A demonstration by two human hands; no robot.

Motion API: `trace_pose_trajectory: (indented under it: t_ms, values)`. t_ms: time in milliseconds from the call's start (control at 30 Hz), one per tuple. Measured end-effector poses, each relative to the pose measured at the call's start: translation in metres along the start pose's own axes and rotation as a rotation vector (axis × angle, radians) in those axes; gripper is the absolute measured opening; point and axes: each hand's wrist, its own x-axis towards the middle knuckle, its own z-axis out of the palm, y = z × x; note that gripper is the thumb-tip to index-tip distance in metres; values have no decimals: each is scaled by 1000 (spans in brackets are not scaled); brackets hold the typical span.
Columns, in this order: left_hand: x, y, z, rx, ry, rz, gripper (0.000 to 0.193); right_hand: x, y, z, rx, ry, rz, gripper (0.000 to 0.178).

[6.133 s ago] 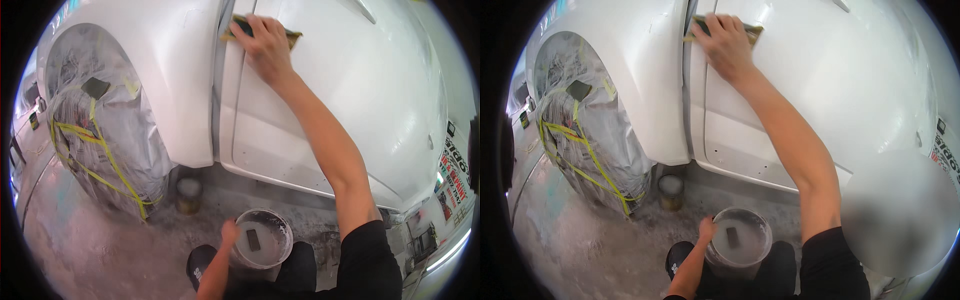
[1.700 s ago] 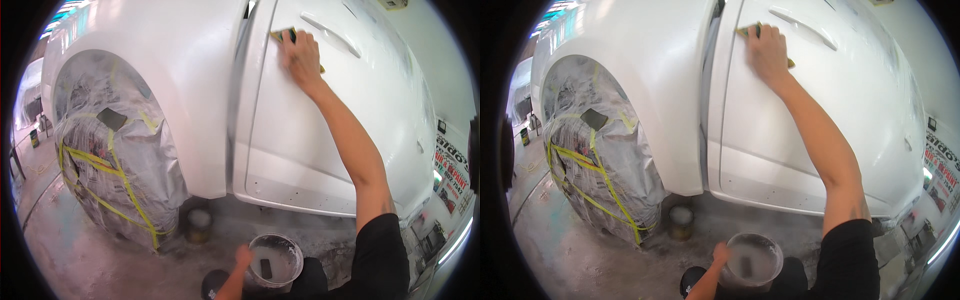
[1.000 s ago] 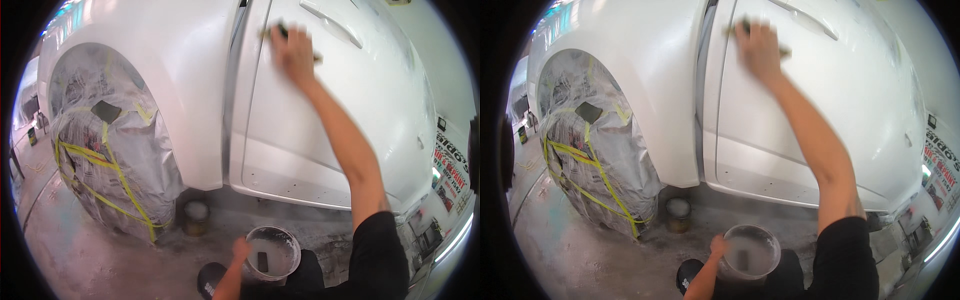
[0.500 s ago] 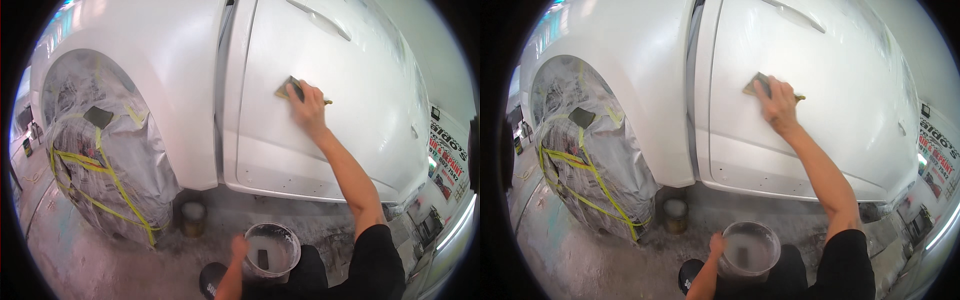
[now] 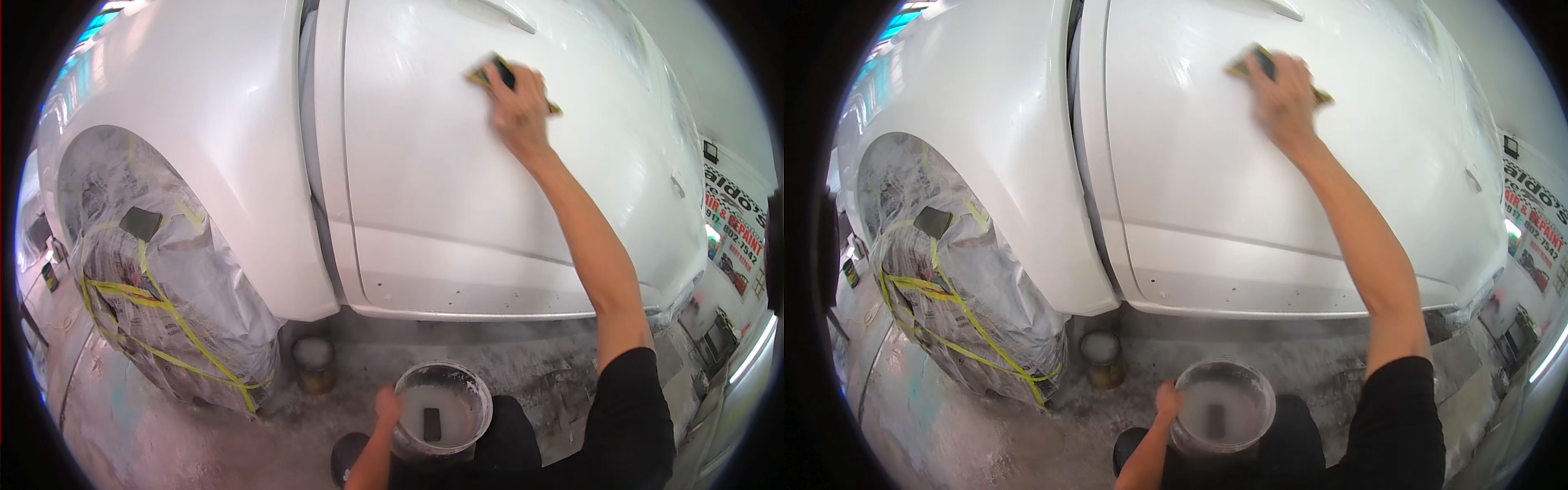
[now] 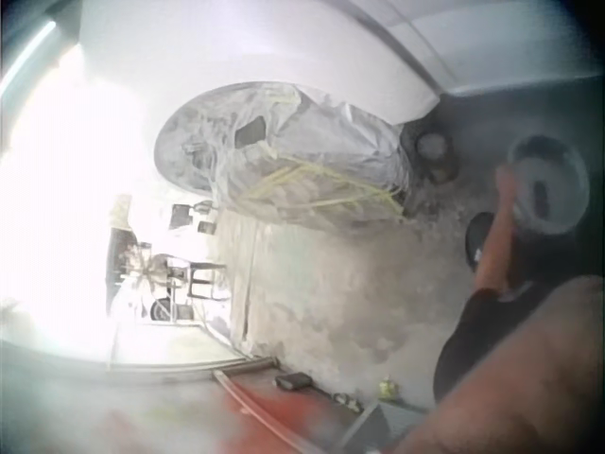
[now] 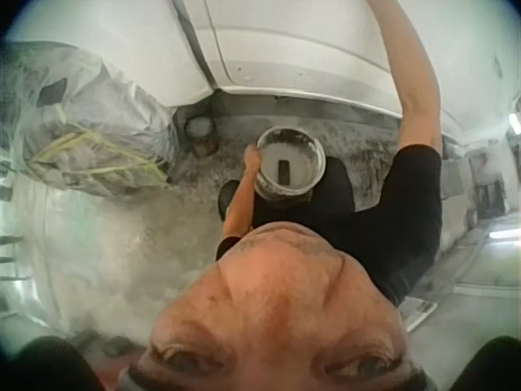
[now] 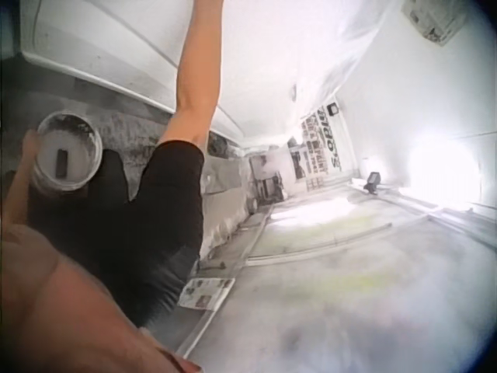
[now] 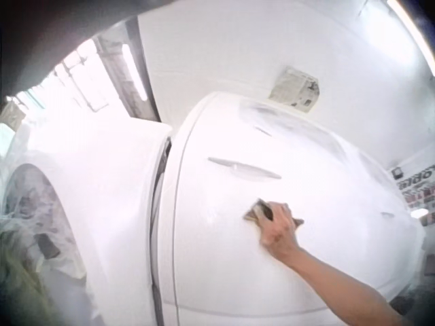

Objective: The recorder is wet sanding a white car door using a sanding block and a bucket of water.

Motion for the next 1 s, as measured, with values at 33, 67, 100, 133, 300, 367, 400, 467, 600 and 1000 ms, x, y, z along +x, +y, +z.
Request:
trace_pose_trajectory:
  t_ms: [33, 67, 100, 133, 300, 367, 400, 467, 600, 1000]
  values:
    - [4, 5, 4, 1, 6, 2, 35, 33, -7, 15, -63, -4, -4, 38]
    - [9, 10, 9, 18, -44, 0, 36, 77, -20, 34, -44, 41, -9, 38]
    - [9, 13, 12, 39, -96, -7, 38, 109, -36, 48, -21, 83, -10, 37]
    - [5, 12, 12, 47, -88, -20, 38, 117, -50, 48, 7, 42, -79, 31]
    - [-2, -2, 4, 63, -70, -9, 43, 8, 64, -7, -21, -9, -55, 35]
    - [4, 16, 6, 59, -114, -20, 45, -12, 79, -26, -81, -13, 16, 33]
    - [3, 23, 7, 63, -160, -40, 46, -1, 72, -17, -121, -32, 58, 33]
    - [7, 10, 13, 67, -129, -32, 47, 56, 30, 16, -99, 35, 25, 34]
    - [0, -7, 10, 2, -71, 66, 46, 106, -14, 20, 64, -85, -222, 29]
    - [-2, 6, 3, 34, -96, 22, 41, 112, -48, 30, 29, -272, -120, 22]
